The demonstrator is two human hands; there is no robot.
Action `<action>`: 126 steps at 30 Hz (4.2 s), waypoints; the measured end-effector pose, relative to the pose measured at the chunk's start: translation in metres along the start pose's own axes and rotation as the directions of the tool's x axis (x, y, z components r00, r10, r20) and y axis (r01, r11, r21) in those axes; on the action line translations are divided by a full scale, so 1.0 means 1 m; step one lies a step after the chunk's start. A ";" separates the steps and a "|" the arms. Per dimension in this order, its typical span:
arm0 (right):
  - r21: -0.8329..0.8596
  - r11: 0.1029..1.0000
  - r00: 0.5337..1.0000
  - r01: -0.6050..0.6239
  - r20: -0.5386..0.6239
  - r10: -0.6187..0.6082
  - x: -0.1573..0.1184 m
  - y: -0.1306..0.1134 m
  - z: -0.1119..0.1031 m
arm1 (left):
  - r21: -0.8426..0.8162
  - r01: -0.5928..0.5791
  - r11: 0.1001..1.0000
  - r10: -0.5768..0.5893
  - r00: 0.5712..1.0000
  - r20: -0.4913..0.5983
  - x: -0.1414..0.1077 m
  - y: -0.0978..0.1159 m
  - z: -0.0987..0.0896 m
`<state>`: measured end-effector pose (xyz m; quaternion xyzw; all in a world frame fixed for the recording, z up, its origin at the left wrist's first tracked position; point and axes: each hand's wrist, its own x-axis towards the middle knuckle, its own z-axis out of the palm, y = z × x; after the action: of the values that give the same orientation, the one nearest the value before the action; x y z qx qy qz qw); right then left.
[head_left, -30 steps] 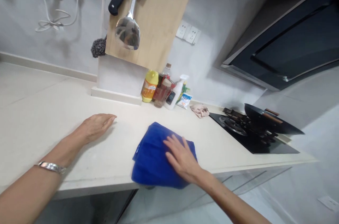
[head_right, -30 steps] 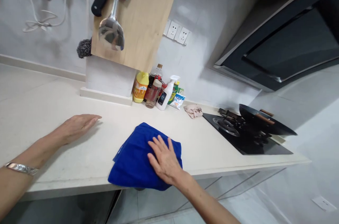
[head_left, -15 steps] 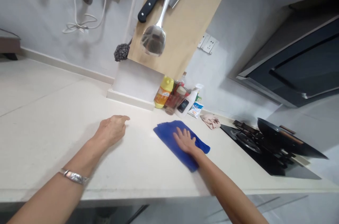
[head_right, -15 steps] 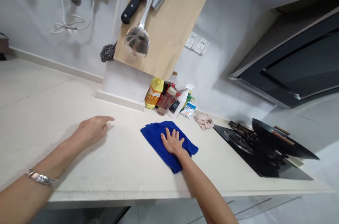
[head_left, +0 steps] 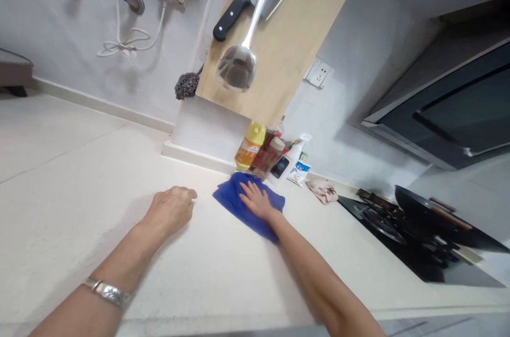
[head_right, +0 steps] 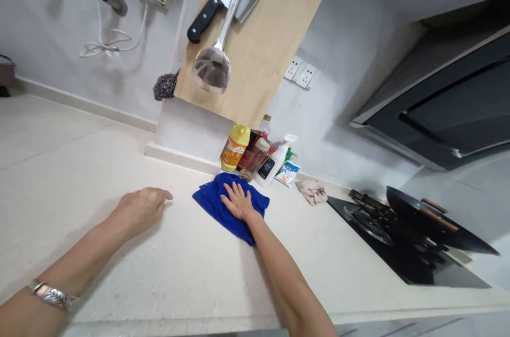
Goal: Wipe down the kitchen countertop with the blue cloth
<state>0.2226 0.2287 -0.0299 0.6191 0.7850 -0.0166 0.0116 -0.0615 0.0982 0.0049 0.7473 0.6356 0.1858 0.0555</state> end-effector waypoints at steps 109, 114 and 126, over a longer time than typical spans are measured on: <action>0.162 0.567 0.587 0.808 -0.132 -0.799 -0.164 -0.145 -0.009 | -0.135 -0.075 0.988 0.049 0.982 -0.184 -0.102 0.031 0.015; 0.204 0.649 0.678 0.733 -0.154 -0.718 -0.188 -0.075 -0.008 | -0.026 -0.234 0.972 0.230 0.967 -0.109 -0.097 0.090 0.044; 0.169 0.798 0.808 0.579 -0.250 -0.533 -0.207 0.045 0.005 | -0.113 -0.475 0.873 0.488 0.849 0.205 -0.032 0.183 0.083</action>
<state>0.3142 0.0383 -0.0274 0.3557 0.9221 -0.0539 -0.1426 0.1340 0.0458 -0.0202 0.8969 0.4119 0.1256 0.1011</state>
